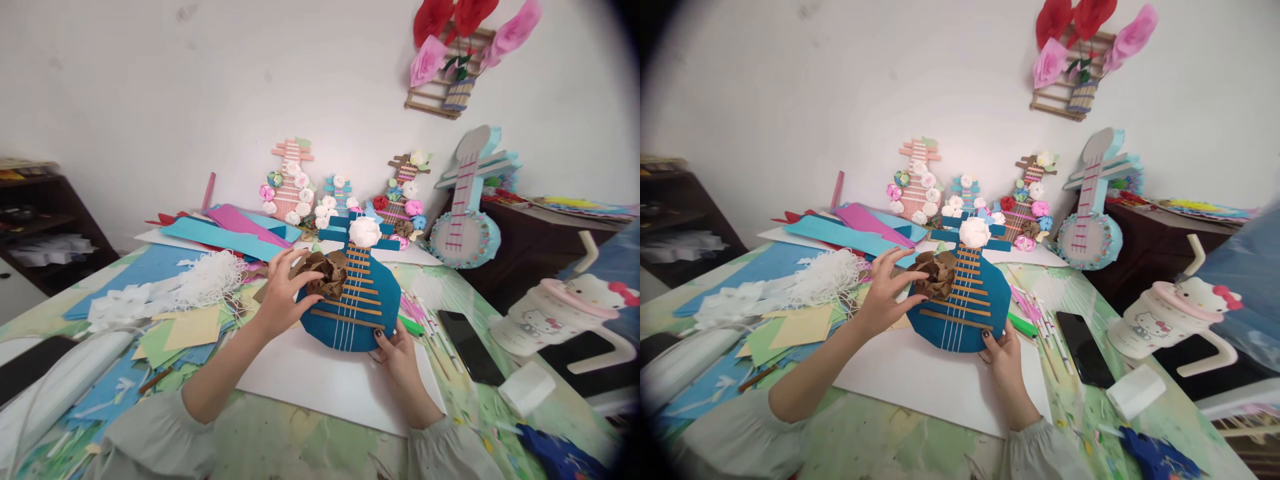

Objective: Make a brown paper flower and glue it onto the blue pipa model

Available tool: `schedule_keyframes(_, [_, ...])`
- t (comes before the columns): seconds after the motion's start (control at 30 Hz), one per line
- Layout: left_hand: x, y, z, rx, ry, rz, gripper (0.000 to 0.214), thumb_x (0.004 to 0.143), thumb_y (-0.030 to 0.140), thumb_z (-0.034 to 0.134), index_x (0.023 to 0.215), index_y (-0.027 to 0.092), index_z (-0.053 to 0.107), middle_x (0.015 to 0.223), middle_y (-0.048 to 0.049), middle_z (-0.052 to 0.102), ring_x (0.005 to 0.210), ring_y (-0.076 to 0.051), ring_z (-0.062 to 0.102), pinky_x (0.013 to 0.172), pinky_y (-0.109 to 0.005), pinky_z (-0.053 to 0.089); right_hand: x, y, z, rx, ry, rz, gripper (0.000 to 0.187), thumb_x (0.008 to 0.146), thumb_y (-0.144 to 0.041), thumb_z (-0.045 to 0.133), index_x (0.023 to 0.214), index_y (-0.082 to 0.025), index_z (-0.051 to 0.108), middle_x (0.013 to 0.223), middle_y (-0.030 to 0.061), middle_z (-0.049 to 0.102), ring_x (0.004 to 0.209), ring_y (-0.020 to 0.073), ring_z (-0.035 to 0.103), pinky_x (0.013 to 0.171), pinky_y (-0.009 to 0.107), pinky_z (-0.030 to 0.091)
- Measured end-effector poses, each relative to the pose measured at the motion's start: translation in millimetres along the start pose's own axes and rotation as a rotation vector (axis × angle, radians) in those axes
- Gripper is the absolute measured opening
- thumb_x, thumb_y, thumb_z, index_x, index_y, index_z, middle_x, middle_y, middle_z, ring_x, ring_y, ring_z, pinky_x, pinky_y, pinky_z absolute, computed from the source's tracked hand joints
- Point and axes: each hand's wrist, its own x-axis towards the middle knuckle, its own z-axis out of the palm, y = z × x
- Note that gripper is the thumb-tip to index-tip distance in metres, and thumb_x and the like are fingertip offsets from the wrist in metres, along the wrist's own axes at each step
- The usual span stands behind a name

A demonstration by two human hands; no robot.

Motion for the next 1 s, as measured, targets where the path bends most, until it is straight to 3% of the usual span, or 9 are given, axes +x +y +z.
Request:
schedule_keyframes(0.1, [-1,4,0.6,-0.01,-0.003,0.009,0.02,0.08,0.027,0.065,0.1,0.023,0.067,0.135,-0.0106,0.042,0.131,-0.033,0.031,0.106,-0.055,0.033,0,0,1,-0.004,0.014,0.006,0.062,0.066,-0.032,0.08,0.121,-0.031,0.052,0.075,-0.0026,0.065,0.046,0.0076,0.047,0.038,0.018,0.035])
schedule_keyframes(0.3, [-1,9,0.0,0.002,0.025,0.031,0.012,0.083,0.015,0.059,0.086,0.022,0.069,0.133,-0.0089,0.043,0.131,-0.031,0.029,0.106,-0.054,0.033,-1,2,1,-0.027,0.013,0.026,0.067,0.066,-0.033,0.08,0.125,-0.032,0.049,0.084,-0.0014,0.067,0.05,0.0088,0.053,0.042,0.019,0.04])
schedule_keyframes(0.5, [0,11,-1.9,-0.02,0.032,0.057,0.017,0.083,0.011,0.056,0.08,0.022,0.068,0.133,-0.008,0.044,0.131,-0.031,0.03,0.105,-0.054,0.034,-2,3,1,-0.007,0.029,0.044,0.074,0.065,-0.033,0.081,0.13,-0.034,0.046,0.099,0.0023,0.069,0.069,0.0163,0.065,0.052,0.024,0.05])
schedule_keyframes(0.67, [2,13,-3.9,-0.033,0.054,0.004,0.013,0.084,0.013,0.056,0.09,0.021,0.065,0.131,-0.0103,0.048,0.129,-0.03,0.035,0.105,-0.053,0.034,-1,4,1,0.009,-0.001,0.036,0.075,0.068,-0.031,0.079,0.134,-0.034,0.043,0.105,0.0048,0.069,0.076,0.0194,0.067,0.054,0.026,0.053])
schedule_keyframes(0.77, [3,12,-5.4,-0.045,0.136,-0.051,0.016,0.083,0.018,0.06,0.099,0.02,0.062,0.128,-0.0124,0.05,0.124,-0.028,0.041,0.102,-0.051,0.038,-1,5,-1,0.03,-0.01,0.028,0.071,0.072,-0.031,0.076,0.135,-0.035,0.042,0.111,0.0052,0.068,0.082,0.0202,0.067,0.06,0.028,0.054])
schedule_keyframes(1.0, [1,3,-0.6,0.017,0.165,-0.064,0.007,0.078,0.025,0.068,0.077,0.019,0.063,0.126,-0.0115,0.05,0.122,-0.03,0.042,0.099,-0.051,0.04,2,6,-7,0.083,-0.025,0.026,0.071,0.073,-0.029,0.075,0.135,-0.035,0.042,0.103,0.0038,0.07,0.073,0.0179,0.066,0.053,0.026,0.052])
